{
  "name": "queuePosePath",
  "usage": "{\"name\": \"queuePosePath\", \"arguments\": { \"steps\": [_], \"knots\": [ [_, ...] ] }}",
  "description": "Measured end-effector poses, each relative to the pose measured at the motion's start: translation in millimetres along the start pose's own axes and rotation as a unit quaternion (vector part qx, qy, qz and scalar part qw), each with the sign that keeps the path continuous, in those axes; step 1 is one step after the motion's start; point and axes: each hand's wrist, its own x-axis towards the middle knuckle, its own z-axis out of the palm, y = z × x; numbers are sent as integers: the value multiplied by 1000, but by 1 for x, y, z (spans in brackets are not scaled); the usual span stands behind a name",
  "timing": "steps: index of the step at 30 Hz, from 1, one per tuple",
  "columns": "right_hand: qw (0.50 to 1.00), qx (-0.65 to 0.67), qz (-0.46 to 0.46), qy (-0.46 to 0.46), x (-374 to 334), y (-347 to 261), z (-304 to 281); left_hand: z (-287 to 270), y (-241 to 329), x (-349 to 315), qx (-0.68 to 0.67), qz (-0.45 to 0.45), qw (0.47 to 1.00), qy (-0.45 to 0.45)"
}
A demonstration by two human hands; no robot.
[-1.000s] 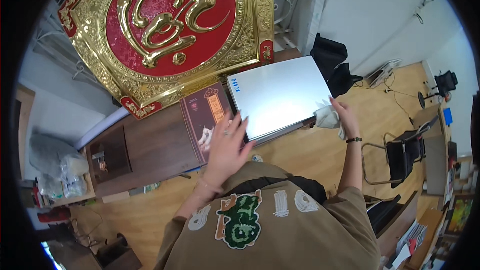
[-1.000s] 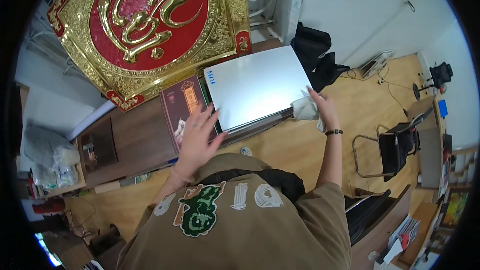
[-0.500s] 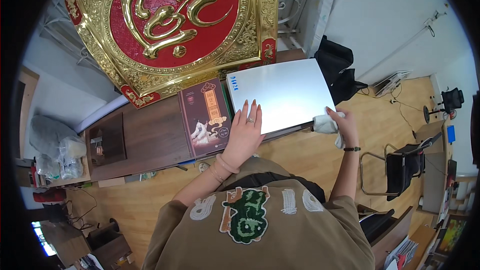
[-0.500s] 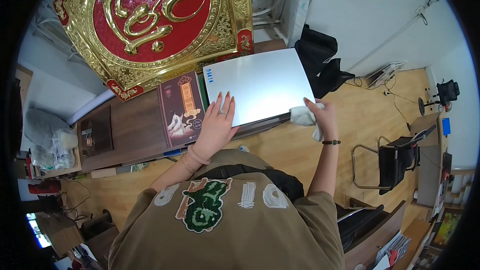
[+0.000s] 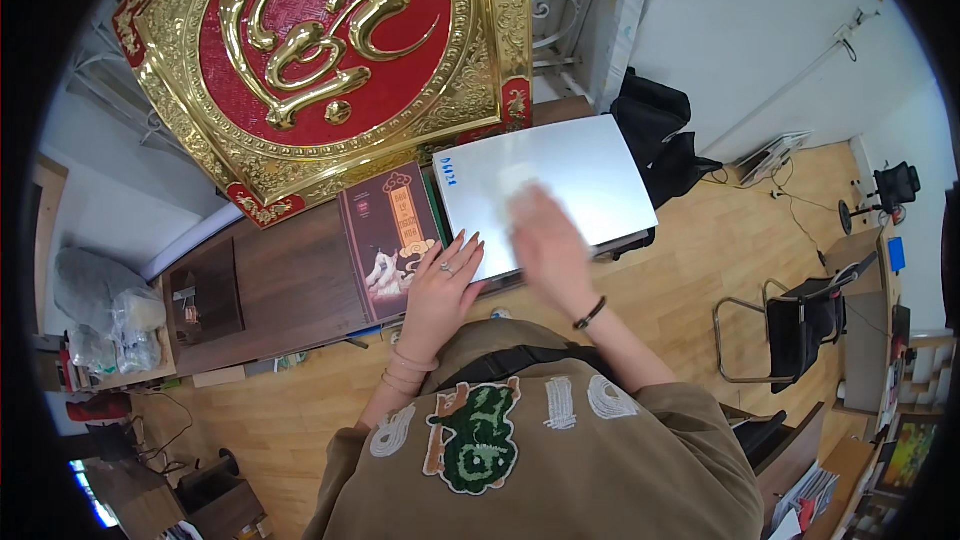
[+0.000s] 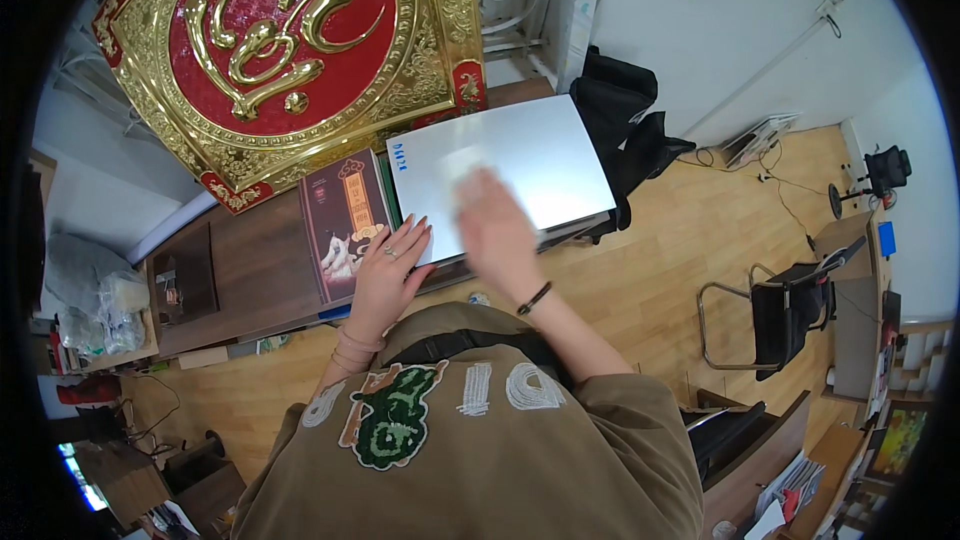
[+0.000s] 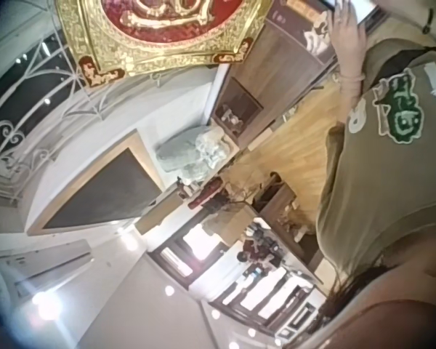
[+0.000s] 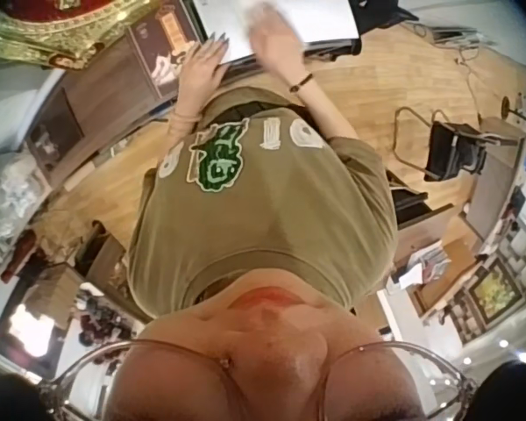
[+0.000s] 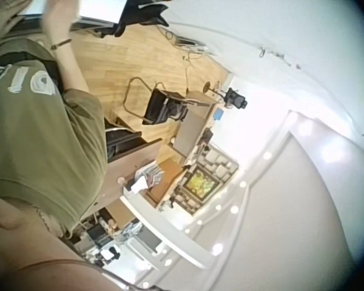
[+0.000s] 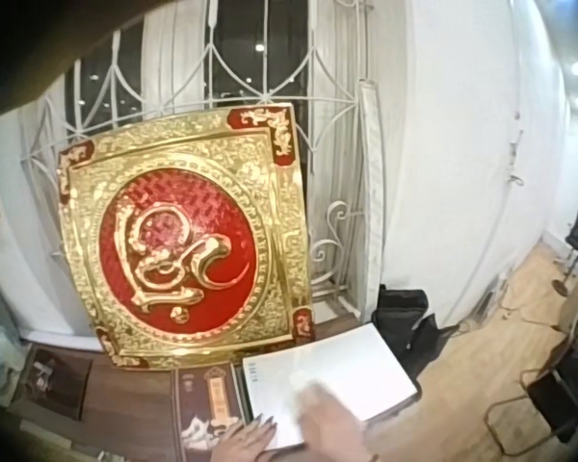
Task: The person is wiping down books, a laptop, and a large decorative wall hanging with a white cloth on a desk.
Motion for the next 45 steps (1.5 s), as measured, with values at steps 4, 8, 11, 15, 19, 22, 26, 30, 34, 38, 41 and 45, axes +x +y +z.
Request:
{"name": "queuePosePath", "arguments": {
  "steps": [4, 8, 11, 15, 19, 22, 26, 30, 34, 38, 41, 45],
  "knots": [
    [997, 34, -42, -50, 7, 1, -15, 2, -8, -4, -7, 7, 1000, 11],
    [981, -176, 56, 52, 26, 62, -20, 0, -5, -2, -10, 8, 1000, 26],
    [989, -139, 23, 37, 32, 31, 1, 1, -2, -2, -13, 10, 1000, 25],
    [984, 113, -115, -82, 39, -1, -3, 7, -9, -7, -7, 4, 1000, 14],
    [1000, -5, 12, 10, 66, 55, -5, -1, -4, -4, -22, 8, 999, 31],
    [963, -198, 132, 124, 69, 39, 40, 1, -4, -1, -17, 10, 999, 34],
    [984, 96, -116, -92, 59, -22, 35, 3, -8, -6, -21, -4, 999, 27],
    [999, 22, -22, -15, 82, 26, 31, 1, -7, -4, -38, -1, 999, 29],
    [998, -50, 12, 35, 87, 5, 50, -1, -6, -2, -57, 2, 998, 25],
    [983, 107, -92, -116, 65, -26, 38, -1, -12, -7, -56, -4, 998, 0],
    [991, 120, -22, -52, 52, 6, 18, -1, -14, -6, -63, 10, 998, -6],
    [972, -153, 148, 103, 31, 60, -8, -5, -16, -5, -87, 31, 995, -24]
  ]
}}
